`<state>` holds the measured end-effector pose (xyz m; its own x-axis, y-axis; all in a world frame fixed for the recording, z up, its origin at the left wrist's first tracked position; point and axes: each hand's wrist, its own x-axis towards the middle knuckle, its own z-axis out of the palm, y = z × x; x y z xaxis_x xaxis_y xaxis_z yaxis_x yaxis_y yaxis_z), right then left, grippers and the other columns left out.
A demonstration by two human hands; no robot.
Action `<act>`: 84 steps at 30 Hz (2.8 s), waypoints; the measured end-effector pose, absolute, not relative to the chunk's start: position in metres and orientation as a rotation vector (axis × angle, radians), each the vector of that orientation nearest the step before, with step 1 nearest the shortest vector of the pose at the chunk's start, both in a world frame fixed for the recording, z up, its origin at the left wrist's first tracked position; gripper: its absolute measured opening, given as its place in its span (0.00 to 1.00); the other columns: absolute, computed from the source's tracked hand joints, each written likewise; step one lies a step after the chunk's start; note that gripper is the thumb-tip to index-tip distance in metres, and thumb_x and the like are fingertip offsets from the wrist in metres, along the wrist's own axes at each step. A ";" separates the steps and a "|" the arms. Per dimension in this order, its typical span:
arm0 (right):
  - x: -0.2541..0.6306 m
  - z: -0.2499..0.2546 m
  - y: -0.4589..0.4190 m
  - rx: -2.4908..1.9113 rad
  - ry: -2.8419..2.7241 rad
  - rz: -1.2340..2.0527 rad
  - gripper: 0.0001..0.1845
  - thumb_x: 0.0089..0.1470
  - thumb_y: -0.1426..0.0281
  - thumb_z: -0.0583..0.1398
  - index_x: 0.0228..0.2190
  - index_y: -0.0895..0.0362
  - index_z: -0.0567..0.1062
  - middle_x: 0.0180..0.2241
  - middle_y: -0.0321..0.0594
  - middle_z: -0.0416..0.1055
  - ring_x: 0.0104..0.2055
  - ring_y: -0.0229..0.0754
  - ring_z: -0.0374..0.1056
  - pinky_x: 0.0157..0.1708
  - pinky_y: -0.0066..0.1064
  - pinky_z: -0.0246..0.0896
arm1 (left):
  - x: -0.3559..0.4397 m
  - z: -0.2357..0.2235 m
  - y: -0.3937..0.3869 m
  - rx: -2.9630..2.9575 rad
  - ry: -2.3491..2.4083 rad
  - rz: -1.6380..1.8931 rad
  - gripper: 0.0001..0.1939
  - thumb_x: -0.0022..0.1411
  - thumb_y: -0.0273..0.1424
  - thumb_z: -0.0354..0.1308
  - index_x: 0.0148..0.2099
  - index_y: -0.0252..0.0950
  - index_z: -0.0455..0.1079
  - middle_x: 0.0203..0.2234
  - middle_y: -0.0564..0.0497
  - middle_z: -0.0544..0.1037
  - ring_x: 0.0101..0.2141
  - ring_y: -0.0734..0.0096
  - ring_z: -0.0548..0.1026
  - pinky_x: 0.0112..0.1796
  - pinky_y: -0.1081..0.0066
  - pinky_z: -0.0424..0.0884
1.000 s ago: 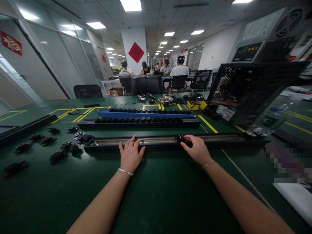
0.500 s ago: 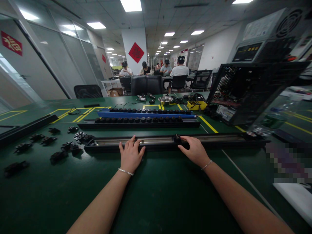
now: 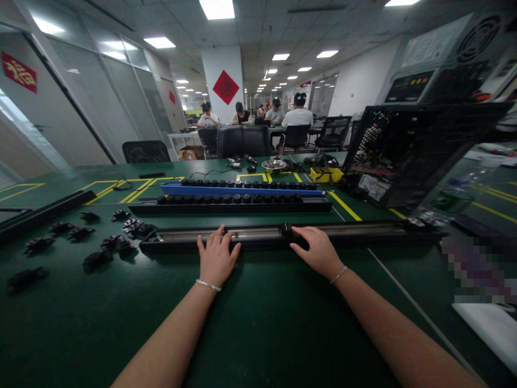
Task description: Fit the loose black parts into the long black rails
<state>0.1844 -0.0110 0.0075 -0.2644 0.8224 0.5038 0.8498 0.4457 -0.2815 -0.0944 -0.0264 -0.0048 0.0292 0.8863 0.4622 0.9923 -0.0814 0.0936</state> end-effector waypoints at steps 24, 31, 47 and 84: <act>0.154 0.004 -0.015 -1.338 -2.213 -0.029 0.28 0.51 0.66 0.57 0.53 0.60 0.66 0.49 0.48 0.70 0.53 0.50 0.62 0.53 0.45 0.56 | -0.092 -0.005 -0.028 -2.069 -1.917 -0.576 0.21 0.63 0.42 0.45 0.55 0.43 0.65 0.60 0.45 0.63 0.57 0.54 0.62 0.58 0.41 0.44; 0.144 0.004 -0.018 -1.324 -2.218 0.002 0.32 0.49 0.71 0.54 0.56 0.63 0.61 0.50 0.49 0.69 0.54 0.50 0.61 0.55 0.44 0.55 | -0.072 -0.005 -0.037 -2.277 -1.702 -0.592 0.24 0.62 0.37 0.47 0.60 0.41 0.60 0.61 0.46 0.61 0.60 0.56 0.56 0.60 0.47 0.45; 0.128 0.002 -0.015 -1.303 -2.220 0.100 0.41 0.38 0.80 0.50 0.58 0.68 0.56 0.53 0.49 0.67 0.56 0.48 0.57 0.57 0.43 0.52 | -0.041 0.002 -0.045 -2.396 -1.600 -0.468 0.32 0.55 0.39 0.55 0.62 0.50 0.55 0.63 0.44 0.53 0.57 0.47 0.57 0.55 0.42 0.50; 0.136 -0.010 -0.012 -1.597 -2.195 -0.345 0.34 0.45 0.75 0.54 0.56 0.61 0.64 0.60 0.45 0.58 0.62 0.51 0.49 0.60 0.44 0.39 | -0.020 0.011 -0.032 -2.261 -1.869 -0.352 0.31 0.56 0.39 0.53 0.62 0.54 0.54 0.63 0.46 0.56 0.61 0.41 0.50 0.53 0.33 0.46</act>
<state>0.1357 -0.0116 -0.0097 -0.2654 0.8486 0.4576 0.9481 0.3160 -0.0362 -0.0204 -0.0323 0.0107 0.1785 0.9377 0.2981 0.9819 -0.1893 0.0074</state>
